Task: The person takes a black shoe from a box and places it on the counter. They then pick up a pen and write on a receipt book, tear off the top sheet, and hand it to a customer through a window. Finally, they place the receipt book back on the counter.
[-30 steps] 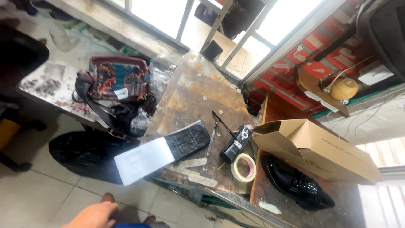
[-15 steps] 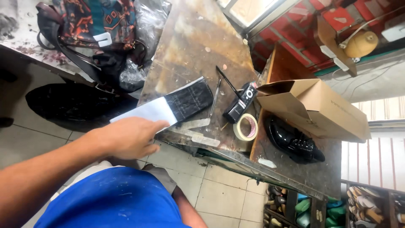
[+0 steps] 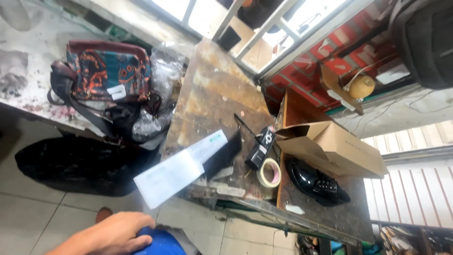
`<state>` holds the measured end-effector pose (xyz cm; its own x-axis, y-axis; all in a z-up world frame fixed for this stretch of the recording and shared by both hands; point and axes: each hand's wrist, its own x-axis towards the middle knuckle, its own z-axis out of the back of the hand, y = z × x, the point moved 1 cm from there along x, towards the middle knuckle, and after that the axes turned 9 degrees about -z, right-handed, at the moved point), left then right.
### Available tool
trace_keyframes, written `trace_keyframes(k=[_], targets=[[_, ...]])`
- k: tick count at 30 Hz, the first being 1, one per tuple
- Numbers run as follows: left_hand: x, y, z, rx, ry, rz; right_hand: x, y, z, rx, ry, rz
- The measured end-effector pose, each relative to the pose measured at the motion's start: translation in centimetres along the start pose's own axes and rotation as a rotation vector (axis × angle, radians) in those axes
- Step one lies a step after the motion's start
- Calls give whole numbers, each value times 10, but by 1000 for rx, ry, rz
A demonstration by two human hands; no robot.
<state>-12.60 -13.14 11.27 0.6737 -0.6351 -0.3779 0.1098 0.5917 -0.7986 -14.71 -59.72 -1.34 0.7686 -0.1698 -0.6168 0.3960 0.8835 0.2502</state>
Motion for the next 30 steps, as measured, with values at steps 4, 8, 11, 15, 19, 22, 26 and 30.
trace_keyframes(k=[4, 8, 11, 15, 19, 22, 26, 30], targets=[[-22, 32, -10, -251, 73, 299, 13, 50, 20, -38, -34, 15], [-26, 58, -19, -292, -33, 453, 27, 97, 31, -41, -71, 5], [-20, 72, -33, -244, -183, 359, 13, 113, 32, -34, -49, -74], [-13, 41, -4, -298, -97, 370, 14, 167, 54, 433, -409, 171], [-2, 39, -5, -305, -127, 315, -7, 199, 68, 579, -392, 25], [4, 28, 0, -349, -134, 304, -26, 215, 98, 310, -330, 6], [-2, 17, -3, -293, -118, 309, -10, 197, 111, 27, -529, 433], [-29, -33, 40, -343, 15, 424, 15, 185, 120, -376, -514, 783]])
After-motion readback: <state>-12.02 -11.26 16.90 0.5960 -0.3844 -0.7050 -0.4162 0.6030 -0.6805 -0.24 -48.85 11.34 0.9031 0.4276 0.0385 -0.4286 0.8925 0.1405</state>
